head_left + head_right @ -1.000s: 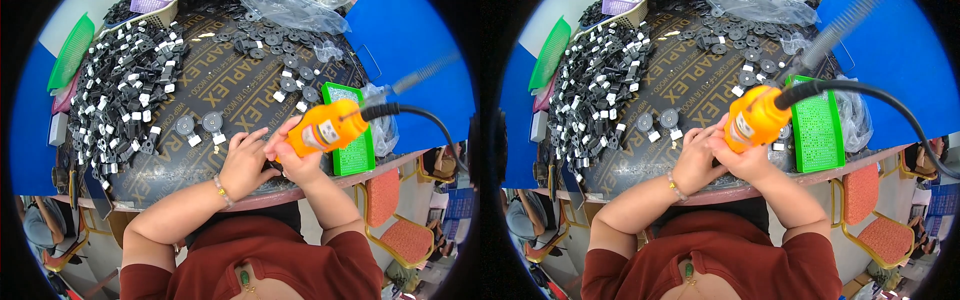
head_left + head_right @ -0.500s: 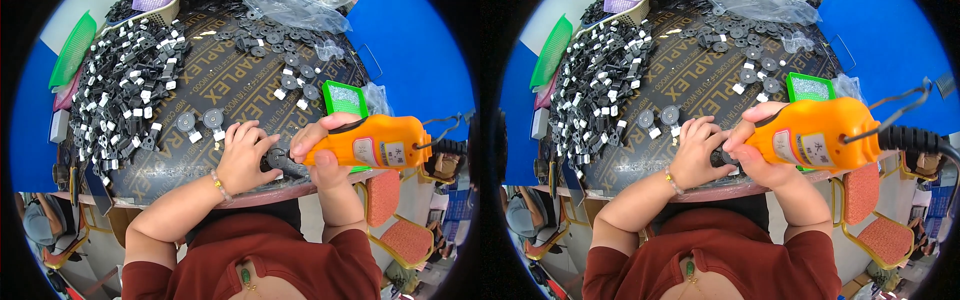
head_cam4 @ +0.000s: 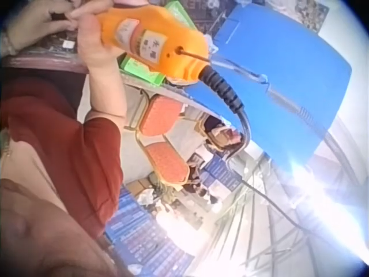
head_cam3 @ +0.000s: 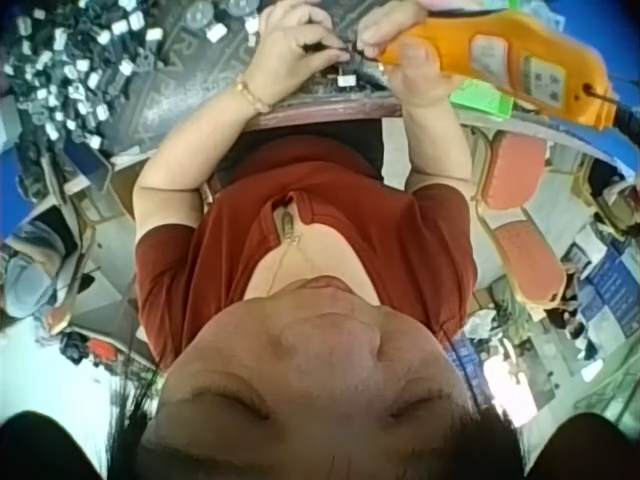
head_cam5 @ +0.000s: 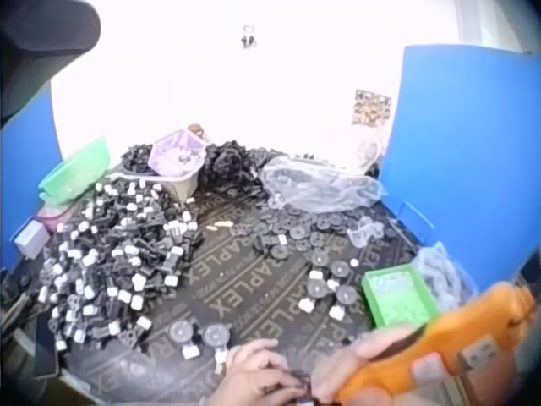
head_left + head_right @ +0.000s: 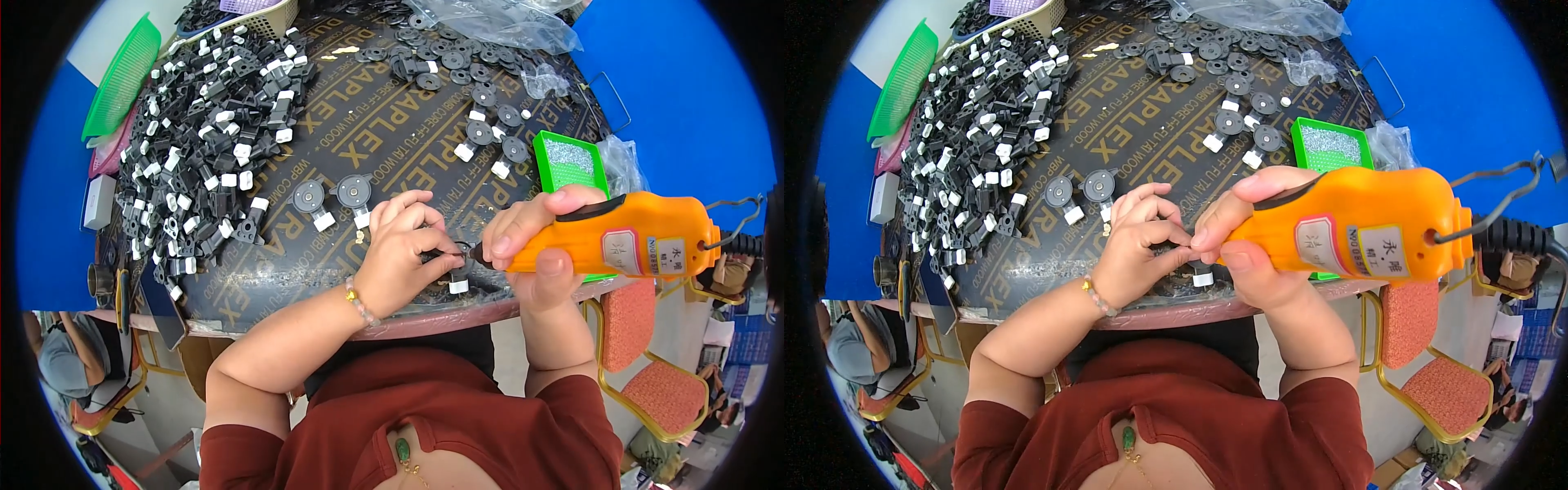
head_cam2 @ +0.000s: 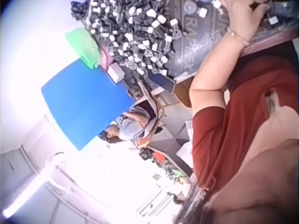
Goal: Assemble small mechanical components using an electric screwdriver on a workbench.
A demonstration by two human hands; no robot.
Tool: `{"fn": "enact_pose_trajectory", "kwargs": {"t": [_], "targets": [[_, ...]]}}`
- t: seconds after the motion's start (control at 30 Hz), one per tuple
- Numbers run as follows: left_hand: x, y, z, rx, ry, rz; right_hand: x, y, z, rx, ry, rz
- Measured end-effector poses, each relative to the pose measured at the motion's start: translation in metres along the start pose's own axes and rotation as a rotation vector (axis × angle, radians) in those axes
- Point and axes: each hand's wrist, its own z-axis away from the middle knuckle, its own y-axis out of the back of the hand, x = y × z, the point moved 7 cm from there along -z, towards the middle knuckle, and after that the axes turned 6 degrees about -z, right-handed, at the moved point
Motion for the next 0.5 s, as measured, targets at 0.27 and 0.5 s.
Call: {"fn": "enact_pose_trajectory", "kwargs": {"t": [0.27, 0.5], "targets": [[0.008, -0.004, 0.000, -0.014, -0.032, -0.162, 0.016, 0.011, 0.007, -0.004, -0.040, 0.044], [0.005, -0.013, 0.003, -0.048, -0.033, -0.214, 0.028, 0.012, 0.013, 0.008, -0.110, 0.027]]}}
